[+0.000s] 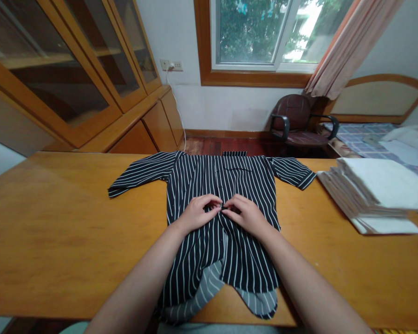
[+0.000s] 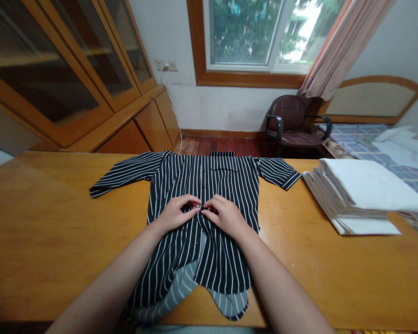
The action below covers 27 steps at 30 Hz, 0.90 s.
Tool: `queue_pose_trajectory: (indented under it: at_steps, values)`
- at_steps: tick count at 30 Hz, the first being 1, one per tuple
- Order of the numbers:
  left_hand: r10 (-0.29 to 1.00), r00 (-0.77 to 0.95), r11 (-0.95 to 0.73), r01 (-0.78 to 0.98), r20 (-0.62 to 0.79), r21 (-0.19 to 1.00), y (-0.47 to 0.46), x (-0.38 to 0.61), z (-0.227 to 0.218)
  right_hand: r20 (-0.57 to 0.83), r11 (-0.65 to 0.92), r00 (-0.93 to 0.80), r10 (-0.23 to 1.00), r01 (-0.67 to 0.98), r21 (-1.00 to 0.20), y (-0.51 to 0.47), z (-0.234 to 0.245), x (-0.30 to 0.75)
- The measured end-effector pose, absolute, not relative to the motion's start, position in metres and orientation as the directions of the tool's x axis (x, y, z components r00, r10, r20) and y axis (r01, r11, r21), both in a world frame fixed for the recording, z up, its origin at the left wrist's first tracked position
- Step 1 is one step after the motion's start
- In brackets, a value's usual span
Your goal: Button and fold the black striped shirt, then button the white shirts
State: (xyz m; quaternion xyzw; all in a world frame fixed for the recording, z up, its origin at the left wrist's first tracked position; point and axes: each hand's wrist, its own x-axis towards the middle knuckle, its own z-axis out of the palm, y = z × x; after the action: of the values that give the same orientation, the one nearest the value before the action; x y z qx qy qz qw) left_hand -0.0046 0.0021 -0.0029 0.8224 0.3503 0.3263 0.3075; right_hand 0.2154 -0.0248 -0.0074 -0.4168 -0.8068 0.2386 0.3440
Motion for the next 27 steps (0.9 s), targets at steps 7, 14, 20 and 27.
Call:
queue_pose_trajectory:
  at_steps: [7, 14, 20, 27]
  values:
    - [0.777, 0.538, -0.565, 0.365, 0.328, 0.739, 0.0018, -0.0038, -0.0021, 0.353, 0.539, -0.420, 0.836, 0.508, -0.672, -0.0251, -0.0067, 0.2153]
    - [0.775, 0.542, -0.564, 0.361, 0.325, 0.743, 0.0013, -0.0034, -0.0008, 0.354, 0.545, -0.427, 0.832, 0.508, -0.667, -0.0248, -0.0078, 0.2151]
    - [0.775, 0.540, -0.564, 0.359, 0.327, 0.744, 0.0016, -0.0031, -0.0004, 0.357, 0.548, -0.430, 0.829, 0.503, -0.668, -0.0244, -0.0085, 0.2153]
    - [0.784, 0.535, -0.552, 0.367, 0.316, 0.749, 0.0009, -0.0029, 0.0016, 0.356, 0.547, -0.428, 0.831, 0.510, -0.663, -0.0257, -0.0062, 0.2154]
